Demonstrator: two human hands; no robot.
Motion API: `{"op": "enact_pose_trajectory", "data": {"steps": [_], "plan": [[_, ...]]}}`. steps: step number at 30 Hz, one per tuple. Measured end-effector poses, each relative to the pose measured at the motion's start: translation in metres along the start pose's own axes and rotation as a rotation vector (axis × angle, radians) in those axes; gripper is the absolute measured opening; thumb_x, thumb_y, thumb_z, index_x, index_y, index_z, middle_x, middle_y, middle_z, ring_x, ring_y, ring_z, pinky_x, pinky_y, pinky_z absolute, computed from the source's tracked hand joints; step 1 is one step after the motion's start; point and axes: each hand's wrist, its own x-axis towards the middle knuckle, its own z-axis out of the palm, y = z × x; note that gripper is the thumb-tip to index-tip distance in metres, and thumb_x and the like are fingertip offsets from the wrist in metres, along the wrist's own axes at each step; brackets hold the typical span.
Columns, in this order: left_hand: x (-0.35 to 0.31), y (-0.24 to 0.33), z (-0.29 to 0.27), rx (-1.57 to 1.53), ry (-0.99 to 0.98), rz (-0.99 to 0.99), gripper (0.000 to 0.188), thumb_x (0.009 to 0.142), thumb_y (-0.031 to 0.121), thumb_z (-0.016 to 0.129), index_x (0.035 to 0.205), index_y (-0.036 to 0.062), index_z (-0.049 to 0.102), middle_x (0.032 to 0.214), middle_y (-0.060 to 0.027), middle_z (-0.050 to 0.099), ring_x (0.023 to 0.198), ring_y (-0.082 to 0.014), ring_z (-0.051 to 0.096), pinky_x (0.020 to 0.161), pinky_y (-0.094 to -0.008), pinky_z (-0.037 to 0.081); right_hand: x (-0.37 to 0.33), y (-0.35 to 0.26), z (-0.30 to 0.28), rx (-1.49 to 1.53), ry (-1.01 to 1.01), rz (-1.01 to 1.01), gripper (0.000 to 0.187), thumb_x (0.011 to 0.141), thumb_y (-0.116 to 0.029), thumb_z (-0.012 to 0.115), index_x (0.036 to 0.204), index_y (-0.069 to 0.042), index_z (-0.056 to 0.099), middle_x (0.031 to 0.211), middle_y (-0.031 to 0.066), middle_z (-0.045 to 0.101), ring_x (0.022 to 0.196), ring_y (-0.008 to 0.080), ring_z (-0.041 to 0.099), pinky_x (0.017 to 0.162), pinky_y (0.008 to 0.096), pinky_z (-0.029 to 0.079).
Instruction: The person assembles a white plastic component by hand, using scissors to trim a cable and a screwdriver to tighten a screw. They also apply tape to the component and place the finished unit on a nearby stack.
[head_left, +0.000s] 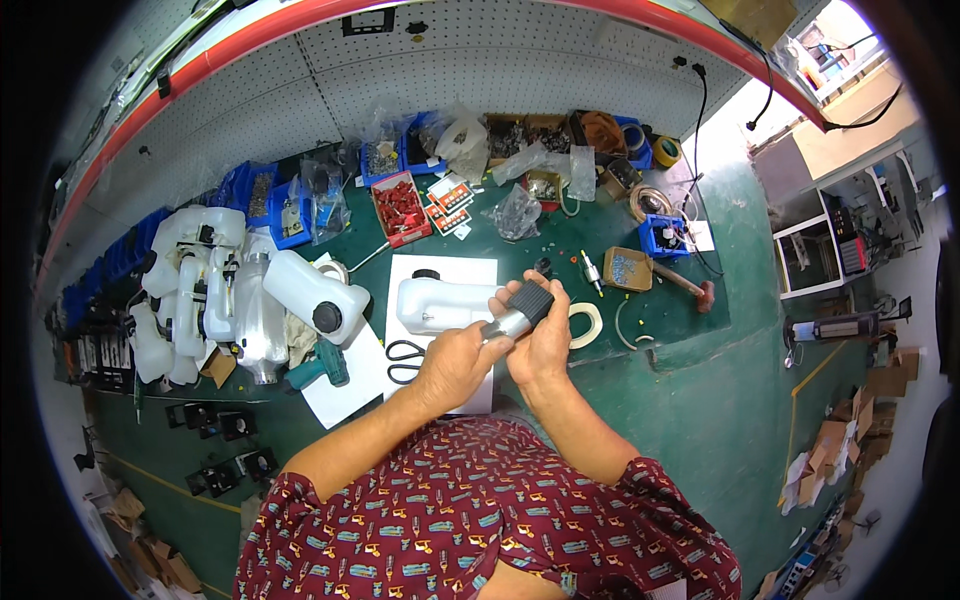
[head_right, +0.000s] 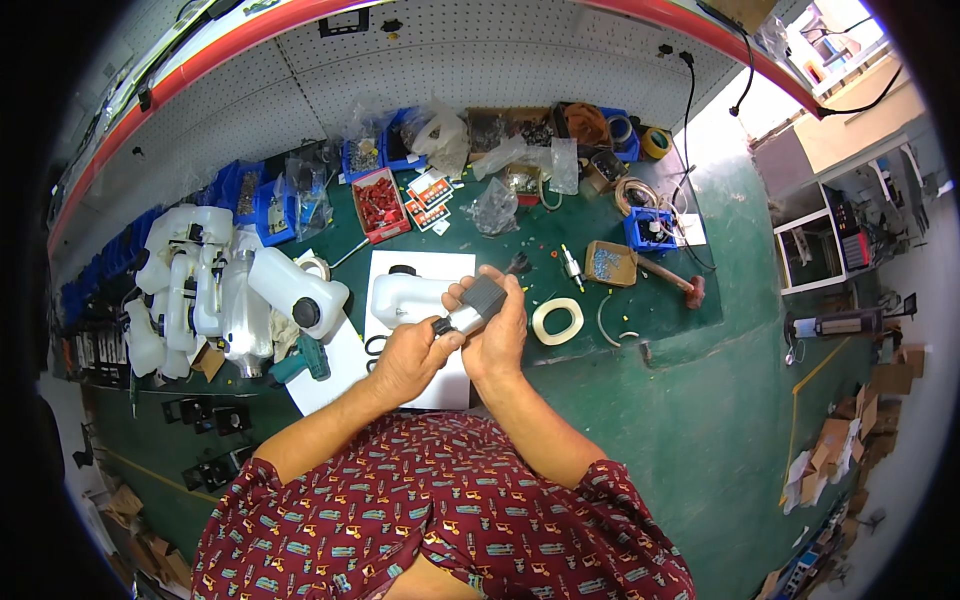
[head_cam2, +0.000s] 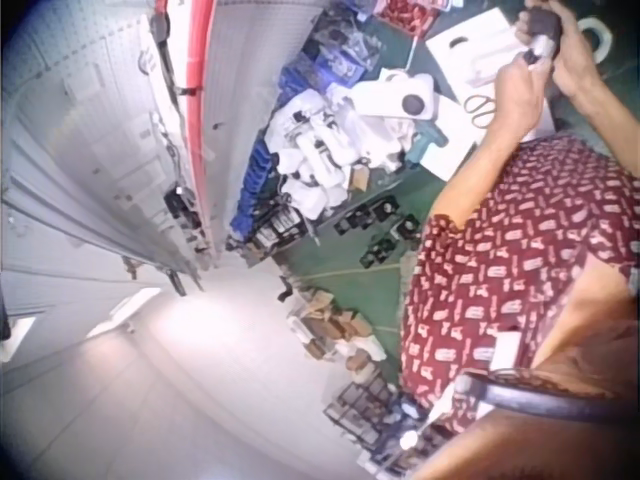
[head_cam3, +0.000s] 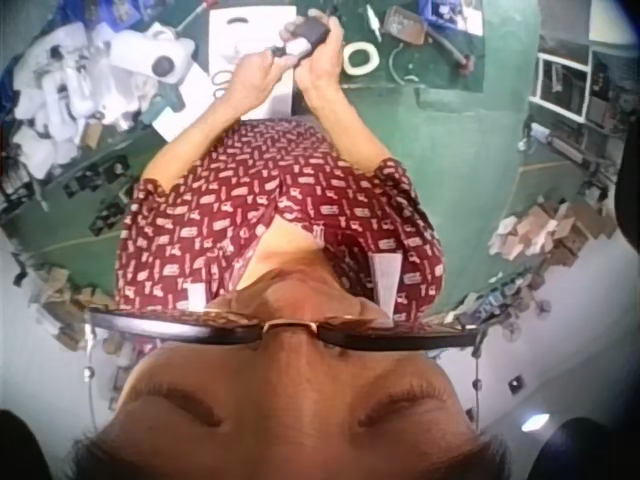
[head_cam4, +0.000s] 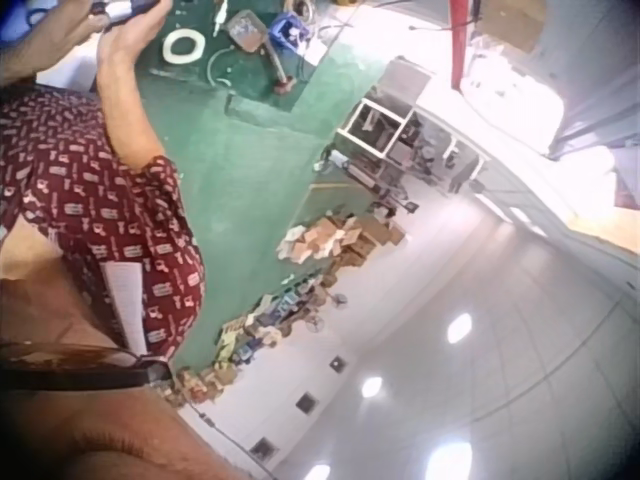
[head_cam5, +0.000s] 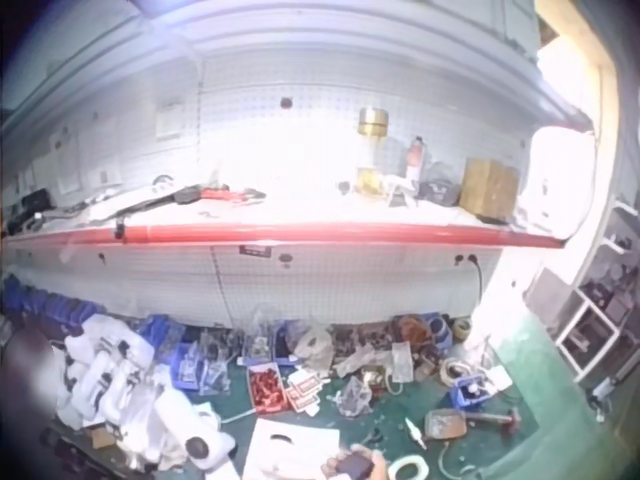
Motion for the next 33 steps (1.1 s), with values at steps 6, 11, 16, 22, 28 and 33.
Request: {"op": "enact_pose_trajectory", "data": {"steps": [6,11,16,22,28,33], "plan": [[0.002,0.012,0.015,-0.001,0.187,0.074,0.036,0.101,0.035,0.064,0.106,0.0002,0.068,0.082,-0.0233,0.072,0.077,-0.044,0.071,0.07,-0.0515,0.056,-0.008,0.003,0.015,0.047,0.037,-0.073,0.046,0.109,-0.045,0.042,0.127,-0.004,0.05,0.102,0.0157,0.062,0.089,0.0313,0.069,0.088,0.0496,0.06],[0.01,0.011,0.003,0.12,0.018,0.096,0.03,0.104,0.03,0.061,0.109,0.001,0.067,0.081,-0.0236,0.071,0.077,-0.0449,0.071,0.069,-0.0512,0.054,-0.009,0.001,0.001,-0.125,-0.058,-0.092,0.047,0.109,-0.051,0.04,0.125,-0.009,0.053,0.097,0.0121,0.063,0.087,0.0311,0.069,0.091,0.0511,0.059],[0.004,0.008,0.017,0.005,0.16,0.111,0.035,0.101,0.034,0.062,0.109,0.0001,0.066,0.08,-0.0248,0.072,0.078,-0.0459,0.071,0.07,-0.0539,0.056,-0.018,0.01,0.009,-0.162,-0.062,-0.12,0.051,0.109,-0.054,0.039,0.128,-0.009,0.051,0.096,0.0125,0.064,0.092,0.0341,0.072,0.088,0.0477,0.058],[0.007,0.015,0.005,0.021,0.083,0.13,0.029,0.104,0.027,0.06,0.106,-0.0013,0.065,0.079,-0.0259,0.069,0.076,-0.0464,0.069,0.068,-0.052,0.053,-0.023,0.016,0.011,-0.087,-0.093,-0.099,0.054,0.111,-0.051,0.034,0.13,-0.004,0.05,0.094,0.0158,0.068,0.09,0.0312,0.073,0.085,0.0414,0.059],[0.007,-0.015,0.004,-0.049,0.067,0.167,0.028,0.106,0.021,0.054,0.117,-0.0028,0.063,0.083,-0.0198,0.071,0.076,-0.0379,0.071,0.071,-0.0439,0.054,-0.015,0.036,0.001,-0.089,-0.127,-0.107,0.052,0.111,-0.05,0.034,0.131,-0.004,0.049,0.095,0.0168,0.068,0.089,0.0319,0.072,0.086,0.0434,0.059],[-0.001,-0.041,0.009,-0.228,0.024,0.034,0.029,0.107,0.023,0.055,0.112,-0.0039,0.063,0.077,-0.0223,0.068,0.072,-0.0402,0.069,0.067,-0.0467,0.051,0.002,0.056,-0.022,-0.302,-0.131,-0.121,0.054,0.11,-0.048,0.043,0.131,0.0,0.058,0.111,0.0177,0.071,0.095,0.0205,0.069,0.087,0.0324,0.057]]}}
